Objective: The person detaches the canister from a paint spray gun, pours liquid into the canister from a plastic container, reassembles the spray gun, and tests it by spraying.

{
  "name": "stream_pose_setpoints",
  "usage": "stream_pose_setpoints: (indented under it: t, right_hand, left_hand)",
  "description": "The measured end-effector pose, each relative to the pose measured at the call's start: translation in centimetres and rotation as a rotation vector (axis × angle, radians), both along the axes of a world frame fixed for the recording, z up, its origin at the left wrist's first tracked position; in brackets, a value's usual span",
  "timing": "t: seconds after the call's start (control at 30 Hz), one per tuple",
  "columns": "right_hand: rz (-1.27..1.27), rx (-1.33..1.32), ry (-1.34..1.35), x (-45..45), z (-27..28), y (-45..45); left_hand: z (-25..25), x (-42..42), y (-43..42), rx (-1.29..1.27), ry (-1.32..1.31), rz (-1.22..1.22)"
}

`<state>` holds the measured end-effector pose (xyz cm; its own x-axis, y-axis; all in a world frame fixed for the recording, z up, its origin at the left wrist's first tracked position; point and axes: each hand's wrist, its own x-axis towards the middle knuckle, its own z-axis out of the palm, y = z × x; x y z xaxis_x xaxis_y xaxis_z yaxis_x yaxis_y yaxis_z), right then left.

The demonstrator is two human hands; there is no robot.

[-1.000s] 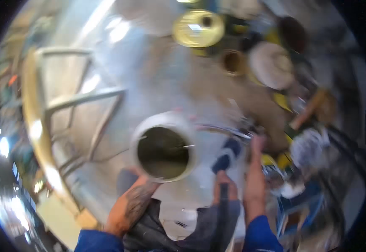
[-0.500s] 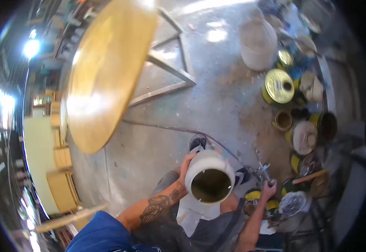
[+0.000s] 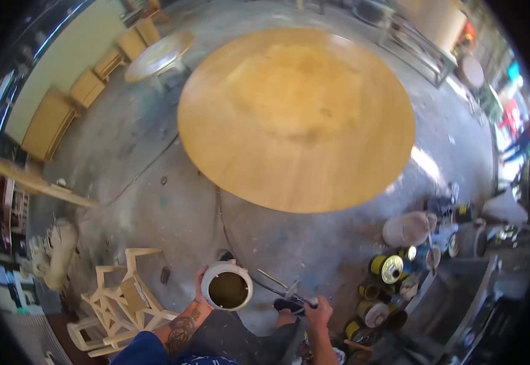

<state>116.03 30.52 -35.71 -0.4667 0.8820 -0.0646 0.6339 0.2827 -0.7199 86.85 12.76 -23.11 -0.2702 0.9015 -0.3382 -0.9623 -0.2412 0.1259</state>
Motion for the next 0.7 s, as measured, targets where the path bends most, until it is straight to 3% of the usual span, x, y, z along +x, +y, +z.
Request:
stream_pose_setpoints:
  t: [0.2,0.27,0.33,0.4,0.47,0.6,0.7]
  right_hand:
    - [0.250,-0.006,-0.054,-21.2,7.8,-3.7]
    - [0.298,-0.003,-0.033,-28.0,11.0,-6.1]
    - [0.335,0.003,-0.033,-35.1,14.7,-7.4]
    - [0.425,-0.038,-0.049,-41.9,17.3,-8.3]
    - [0.512,-0.100,-0.135,-48.6,18.9,-9.1]
    - [0.504,0.027,0.095,-62.2,18.5,-9.9]
    - [0.511,0.024,0.099,-71.1,21.6,-9.7]
  left_hand:
    - [7.2,-12.1,-9.0,0.016,0.075,0.398]
    - [5.7,-15.9,-13.1,-0.090,0.173,0.561]
    - [8.6,-18.6,-14.6,-0.117,0.162,0.702]
    - [8.0,-20.8,-17.4,-0.162,0.125,0.840]
    - [11.2,-23.3,-17.3,-0.118,0.034,0.962]
    - [13.3,-28.2,-17.9,-0.089,0.184,1.081]
    - [14.4,-32.4,-18.1,-0.147,0.165,1.162]
